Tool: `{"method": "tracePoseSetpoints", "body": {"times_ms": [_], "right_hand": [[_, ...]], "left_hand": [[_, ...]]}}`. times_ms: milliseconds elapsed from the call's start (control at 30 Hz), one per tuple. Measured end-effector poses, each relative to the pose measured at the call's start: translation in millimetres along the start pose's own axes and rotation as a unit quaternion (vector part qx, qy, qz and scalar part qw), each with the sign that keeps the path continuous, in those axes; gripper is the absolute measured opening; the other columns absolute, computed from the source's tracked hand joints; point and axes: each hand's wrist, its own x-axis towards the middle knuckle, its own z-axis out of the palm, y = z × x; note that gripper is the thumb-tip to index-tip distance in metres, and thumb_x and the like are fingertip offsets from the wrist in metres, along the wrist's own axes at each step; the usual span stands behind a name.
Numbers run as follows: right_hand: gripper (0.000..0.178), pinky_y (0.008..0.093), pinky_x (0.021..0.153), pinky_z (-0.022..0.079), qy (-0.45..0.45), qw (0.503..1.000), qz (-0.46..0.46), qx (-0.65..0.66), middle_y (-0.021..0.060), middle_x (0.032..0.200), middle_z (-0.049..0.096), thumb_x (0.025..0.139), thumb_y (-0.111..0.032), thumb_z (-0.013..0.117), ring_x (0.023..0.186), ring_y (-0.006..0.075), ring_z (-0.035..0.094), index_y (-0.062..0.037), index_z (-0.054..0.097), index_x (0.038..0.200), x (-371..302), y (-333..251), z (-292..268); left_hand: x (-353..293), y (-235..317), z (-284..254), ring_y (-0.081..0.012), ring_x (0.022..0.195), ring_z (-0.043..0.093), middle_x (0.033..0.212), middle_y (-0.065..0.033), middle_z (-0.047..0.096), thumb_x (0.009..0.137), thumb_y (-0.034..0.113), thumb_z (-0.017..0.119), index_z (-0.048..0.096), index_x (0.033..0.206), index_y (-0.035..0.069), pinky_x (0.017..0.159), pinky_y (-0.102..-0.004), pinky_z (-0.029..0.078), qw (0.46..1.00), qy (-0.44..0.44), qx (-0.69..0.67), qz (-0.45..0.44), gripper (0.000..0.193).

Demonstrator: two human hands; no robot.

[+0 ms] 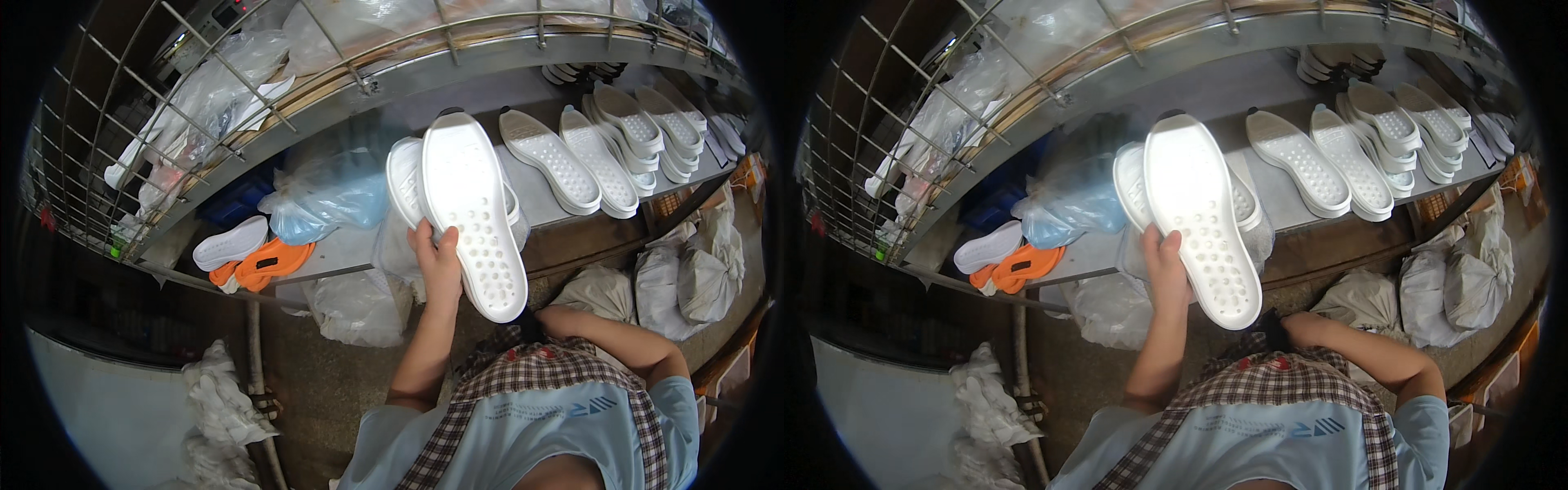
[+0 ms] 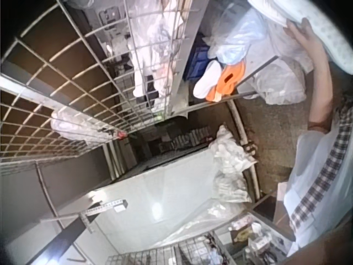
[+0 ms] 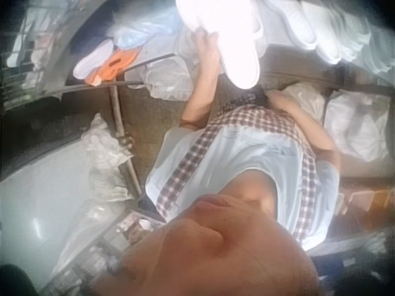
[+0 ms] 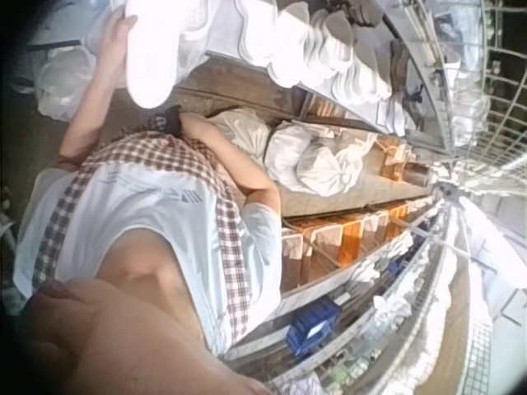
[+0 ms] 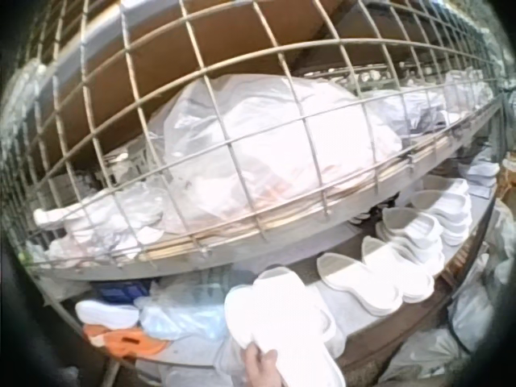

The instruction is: The person picks up white and light-blue slipper soles from a shelf, turns them over to view the textured bottom, and uses a thin red tool to point at or scrape the surface. The person then places the soles into a large white sack and continues handling additional soles from the sack.

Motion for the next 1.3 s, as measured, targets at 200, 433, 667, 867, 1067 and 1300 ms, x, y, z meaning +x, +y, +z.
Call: {"method": "tracePoseSetpoints", "body": {"times_ms": [200, 433, 667, 867, 1067, 1300], "right_hand": [[0.042, 0.0432, 0.084, 0.047, -0.028, 0.999, -0.021, -0.021, 0.0208, 0.104, 0.062, 0.08, -0.012, 0.056, 0.098, 0.035, 0.06, -0.0079, 0.053, 0.122, -14.4, 14.3, -4.7], [0.039, 0.0461, 0.07, 0.047, 0.18, 0.978, -0.095, 0.054, 0.017, 0.09, 0.064, 0.079, -0.015, 0.059, 0.083, 0.0363, 0.061, -0.0123, 0.053, 0.118, -52.0, 40.3, -32.1], [0.018, 0.0239, 0.051, 0.048, 0.234, 0.833, -0.08, 0.495, 0.0039, 0.084, 0.064, 0.091, -0.012, 0.053, 0.057, 0.0088, 0.056, -0.0026, 0.055, 0.107, -88.9, 31.6, -66.5], [0.022, 0.0211, 0.05, 0.048, 0.322, 0.752, -0.063, 0.572, 0.0051, 0.089, 0.063, 0.094, -0.01, 0.045, 0.057, 0.0079, 0.059, -0.0032, 0.054, 0.113, -135.8, 12.0, -100.3], [0.022, 0.0238, 0.062, 0.049, 0.52, 0.628, -0.275, 0.51, 0.0066, 0.092, 0.062, 0.091, -0.016, 0.054, 0.072, 0.0127, 0.062, 0.0001, 0.056, 0.105, -148.1, -5.5, -119.7], [0.015, 0.035, 0.067, 0.043, 0.641, 0.692, -0.297, 0.146, 0.0079, 0.077, 0.059, 0.08, -0.011, 0.063, 0.072, 0.0255, 0.055, -0.0038, 0.062, 0.094, -116.7, -48.0, -154.1]], "left_hand": [[-3.6, 4.2, -2.4, -0.0247, 0.117, 0.037, 0.127, -0.0153, 0.027, 0.085, 0.01, 0.053, 0.038, 0.125, -0.008, 0.099, -0.0352, 0.035, 0.998, 0.0, -0.041, -0.047, 0.047], [-5.8, 17.9, 13.0, -0.0257, 0.107, 0.05, 0.121, -0.0181, 0.04, 0.086, 0.006, 0.045, 0.03, 0.13, -0.006, 0.087, -0.0338, 0.047, 0.996, 0.036, -0.051, -0.068, 0.048], [-12.5, 29.2, 26.0, -0.0266, 0.103, 0.054, 0.119, -0.0208, 0.046, 0.086, 0.005, 0.043, 0.028, 0.133, -0.004, 0.085, -0.0346, 0.049, 0.997, -0.001, -0.051, -0.063, 0.05], [-16.7, 21.1, 23.5, -0.0251, 0.103, 0.053, 0.119, -0.0186, 0.046, 0.084, 0.006, 0.042, 0.033, 0.13, -0.006, 0.086, -0.0338, 0.048, 0.997, -0.014, -0.012, -0.069, 0.048], [-24.3, 17.5, 21.7, -0.0231, 0.105, 0.051, 0.119, -0.0155, 0.043, 0.079, 0.008, 0.046, 0.037, 0.127, -0.007, 0.089, -0.0334, 0.045, 0.995, -0.04, -0.034, -0.089, 0.051], [-38.3, 17.9, 34.0, -0.021, 0.104, 0.05, 0.114, -0.0113, 0.04, 0.076, 0.005, 0.045, 0.041, 0.124, -0.007, 0.089, -0.0326, 0.045, 0.989, -0.122, -0.028, -0.073, 0.05]]}}
